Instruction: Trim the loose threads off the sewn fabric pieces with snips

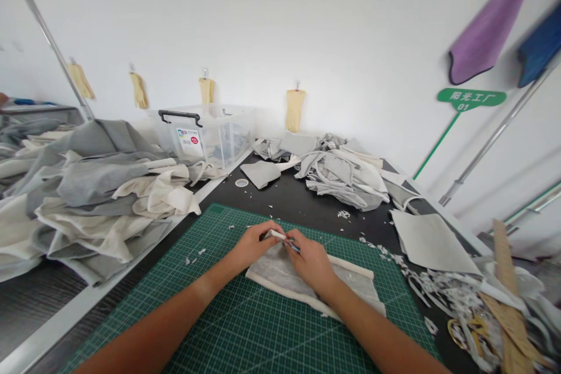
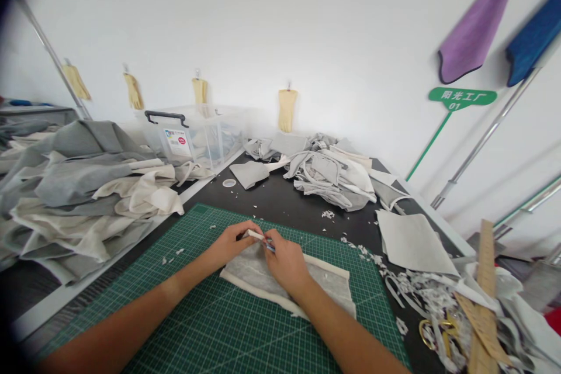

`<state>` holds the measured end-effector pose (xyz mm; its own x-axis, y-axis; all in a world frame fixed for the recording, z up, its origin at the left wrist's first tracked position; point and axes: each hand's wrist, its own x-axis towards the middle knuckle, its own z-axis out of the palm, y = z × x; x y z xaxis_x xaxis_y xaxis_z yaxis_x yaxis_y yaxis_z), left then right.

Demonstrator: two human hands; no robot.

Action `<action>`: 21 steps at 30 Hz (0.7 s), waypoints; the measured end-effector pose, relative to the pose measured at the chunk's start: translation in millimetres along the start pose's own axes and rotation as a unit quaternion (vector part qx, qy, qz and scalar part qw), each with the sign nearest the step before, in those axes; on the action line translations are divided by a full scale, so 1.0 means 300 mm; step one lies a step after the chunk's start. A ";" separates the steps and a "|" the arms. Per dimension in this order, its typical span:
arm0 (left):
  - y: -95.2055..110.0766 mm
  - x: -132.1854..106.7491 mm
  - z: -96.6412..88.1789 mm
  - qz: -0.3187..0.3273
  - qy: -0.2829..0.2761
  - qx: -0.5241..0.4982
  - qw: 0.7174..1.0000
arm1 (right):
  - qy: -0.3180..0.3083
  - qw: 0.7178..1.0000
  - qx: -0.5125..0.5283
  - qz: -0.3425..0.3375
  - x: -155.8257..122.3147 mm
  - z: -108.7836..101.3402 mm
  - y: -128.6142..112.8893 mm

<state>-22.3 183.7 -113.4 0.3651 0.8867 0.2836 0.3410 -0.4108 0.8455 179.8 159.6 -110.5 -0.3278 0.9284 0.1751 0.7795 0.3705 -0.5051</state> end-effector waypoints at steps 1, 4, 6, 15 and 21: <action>0.001 -0.001 0.001 -0.004 0.002 0.005 1.000 | 0.003 1.000 0.011 -0.001 0.000 0.001 -0.002; 0.006 -0.002 0.001 -0.010 0.005 0.020 1.000 | 0.017 0.999 0.036 0.002 -0.002 0.005 -0.002; 0.014 -0.004 0.000 -0.009 0.002 0.023 1.000 | 0.028 0.999 0.041 0.003 -0.003 0.008 0.001; 0.020 -0.005 -0.002 -0.011 -0.003 0.015 1.000 | 0.016 0.996 0.074 -0.036 -0.007 -0.004 0.014; 0.003 -0.004 0.003 0.006 0.016 0.000 1.000 | 0.024 0.997 0.070 -0.025 -0.005 0.004 0.008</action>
<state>-21.7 182.0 -113.2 0.3413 0.8881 0.3079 0.3374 -0.4215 0.8417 181.5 159.1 -113.0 -0.3364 0.9104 0.2408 0.6800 0.4117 -0.6067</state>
